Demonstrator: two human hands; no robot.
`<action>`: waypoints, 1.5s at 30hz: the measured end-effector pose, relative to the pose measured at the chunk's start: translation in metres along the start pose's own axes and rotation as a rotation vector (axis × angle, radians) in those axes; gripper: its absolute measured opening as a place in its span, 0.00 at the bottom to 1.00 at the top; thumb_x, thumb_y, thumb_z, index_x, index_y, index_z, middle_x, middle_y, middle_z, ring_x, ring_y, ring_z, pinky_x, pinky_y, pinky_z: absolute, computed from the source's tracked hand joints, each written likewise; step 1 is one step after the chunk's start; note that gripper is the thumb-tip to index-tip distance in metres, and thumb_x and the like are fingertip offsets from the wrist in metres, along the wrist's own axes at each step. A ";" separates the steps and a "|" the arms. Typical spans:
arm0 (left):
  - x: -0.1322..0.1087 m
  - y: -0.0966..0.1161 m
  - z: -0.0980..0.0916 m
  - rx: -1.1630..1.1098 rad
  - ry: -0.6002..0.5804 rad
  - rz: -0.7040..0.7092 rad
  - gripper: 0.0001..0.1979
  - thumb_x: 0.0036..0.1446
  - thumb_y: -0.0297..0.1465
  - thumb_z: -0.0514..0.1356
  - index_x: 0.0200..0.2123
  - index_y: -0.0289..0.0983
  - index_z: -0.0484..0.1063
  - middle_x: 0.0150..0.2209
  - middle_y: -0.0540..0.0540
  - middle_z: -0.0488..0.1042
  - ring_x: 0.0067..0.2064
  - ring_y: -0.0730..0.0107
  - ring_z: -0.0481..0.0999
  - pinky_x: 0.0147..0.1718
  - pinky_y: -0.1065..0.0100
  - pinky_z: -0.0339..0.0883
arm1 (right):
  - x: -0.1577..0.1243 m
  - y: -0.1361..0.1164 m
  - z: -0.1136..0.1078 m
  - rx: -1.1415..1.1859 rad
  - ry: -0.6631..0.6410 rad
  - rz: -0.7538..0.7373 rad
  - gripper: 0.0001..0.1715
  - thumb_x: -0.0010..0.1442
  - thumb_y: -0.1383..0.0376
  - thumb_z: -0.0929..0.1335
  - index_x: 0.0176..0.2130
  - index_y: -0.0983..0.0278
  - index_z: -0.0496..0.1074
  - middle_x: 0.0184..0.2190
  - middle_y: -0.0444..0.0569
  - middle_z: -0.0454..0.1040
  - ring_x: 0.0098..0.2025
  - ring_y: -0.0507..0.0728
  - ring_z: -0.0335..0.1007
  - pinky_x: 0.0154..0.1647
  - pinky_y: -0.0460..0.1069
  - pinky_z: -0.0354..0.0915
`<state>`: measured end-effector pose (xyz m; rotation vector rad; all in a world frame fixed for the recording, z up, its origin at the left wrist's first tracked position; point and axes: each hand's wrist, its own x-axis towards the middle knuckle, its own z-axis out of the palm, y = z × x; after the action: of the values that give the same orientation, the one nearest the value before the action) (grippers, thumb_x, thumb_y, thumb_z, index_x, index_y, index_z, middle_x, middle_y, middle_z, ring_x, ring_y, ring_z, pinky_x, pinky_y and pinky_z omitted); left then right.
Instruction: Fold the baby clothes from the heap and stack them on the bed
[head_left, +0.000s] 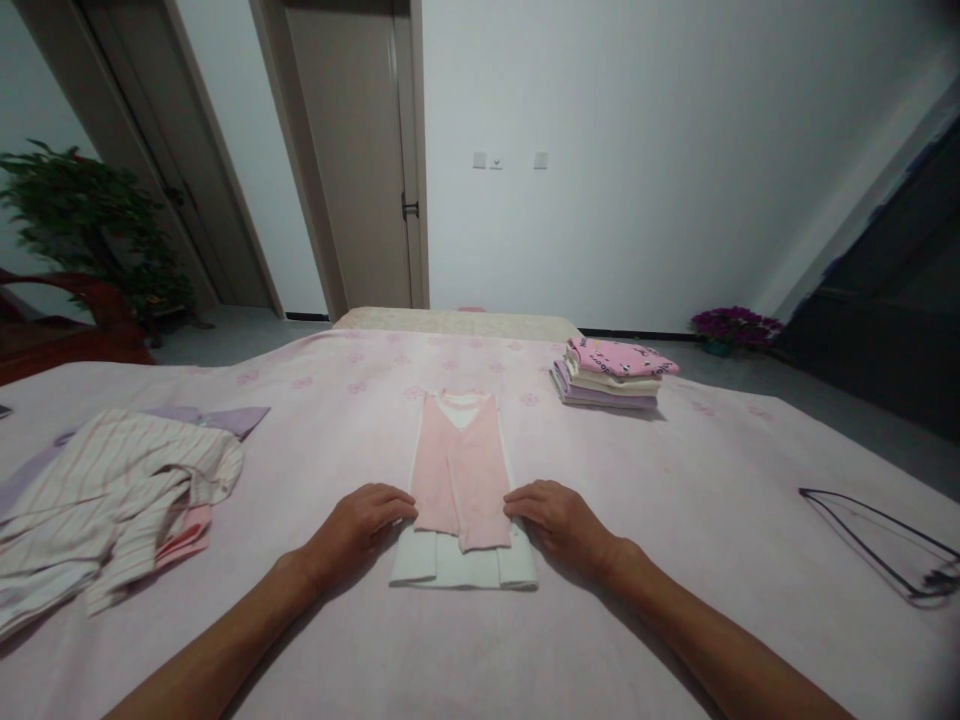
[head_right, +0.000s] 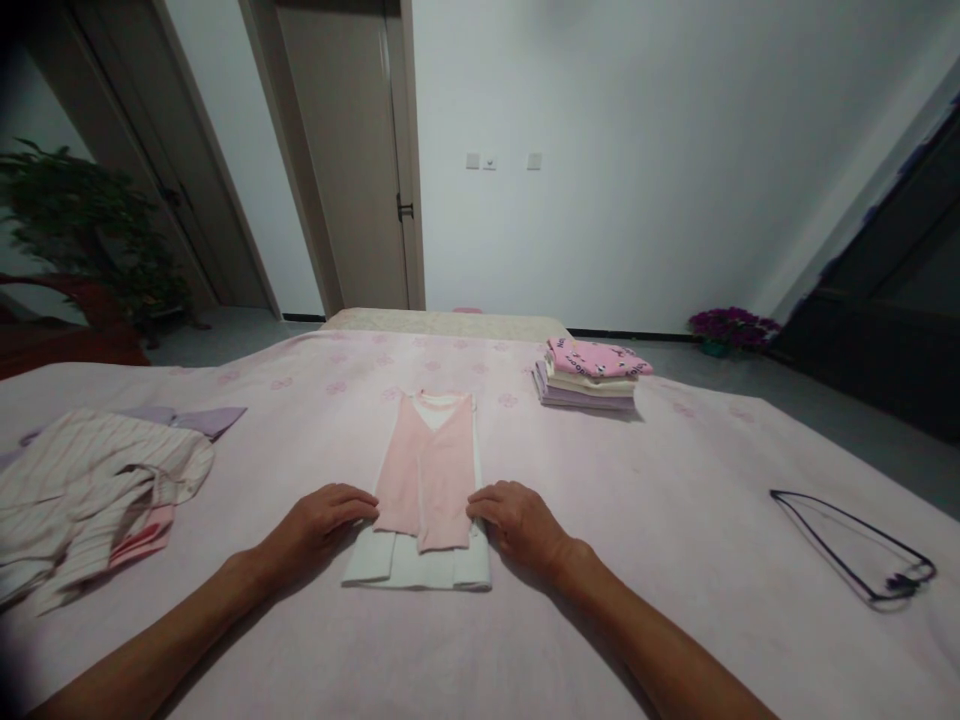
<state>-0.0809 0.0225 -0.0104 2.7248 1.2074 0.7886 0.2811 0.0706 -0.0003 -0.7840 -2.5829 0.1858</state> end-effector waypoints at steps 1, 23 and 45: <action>0.002 0.003 0.000 -0.010 0.020 -0.010 0.12 0.67 0.25 0.53 0.43 0.40 0.77 0.44 0.44 0.80 0.45 0.66 0.78 0.45 0.63 0.71 | 0.004 0.000 -0.002 0.021 0.032 0.031 0.17 0.66 0.71 0.62 0.46 0.59 0.78 0.44 0.52 0.81 0.44 0.58 0.76 0.47 0.53 0.69; 0.028 0.043 0.014 -0.177 -0.122 0.022 0.17 0.61 0.20 0.53 0.49 0.40 0.73 0.44 0.43 0.75 0.47 0.62 0.72 0.46 0.61 0.66 | 0.137 0.025 0.033 -0.046 -0.218 -0.079 0.10 0.62 0.71 0.67 0.41 0.60 0.76 0.46 0.48 0.75 0.44 0.54 0.72 0.43 0.48 0.65; 0.025 0.053 0.014 -0.132 -0.011 0.051 0.15 0.65 0.26 0.53 0.53 0.39 0.69 0.51 0.39 0.73 0.52 0.60 0.71 0.51 0.59 0.67 | 0.126 0.040 0.045 0.091 0.118 0.229 0.09 0.67 0.68 0.64 0.46 0.61 0.72 0.44 0.48 0.75 0.45 0.54 0.71 0.48 0.48 0.64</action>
<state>-0.0240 0.0057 0.0012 2.6592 1.0470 0.8260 0.1872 0.1732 -0.0048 -1.0245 -2.3540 0.3136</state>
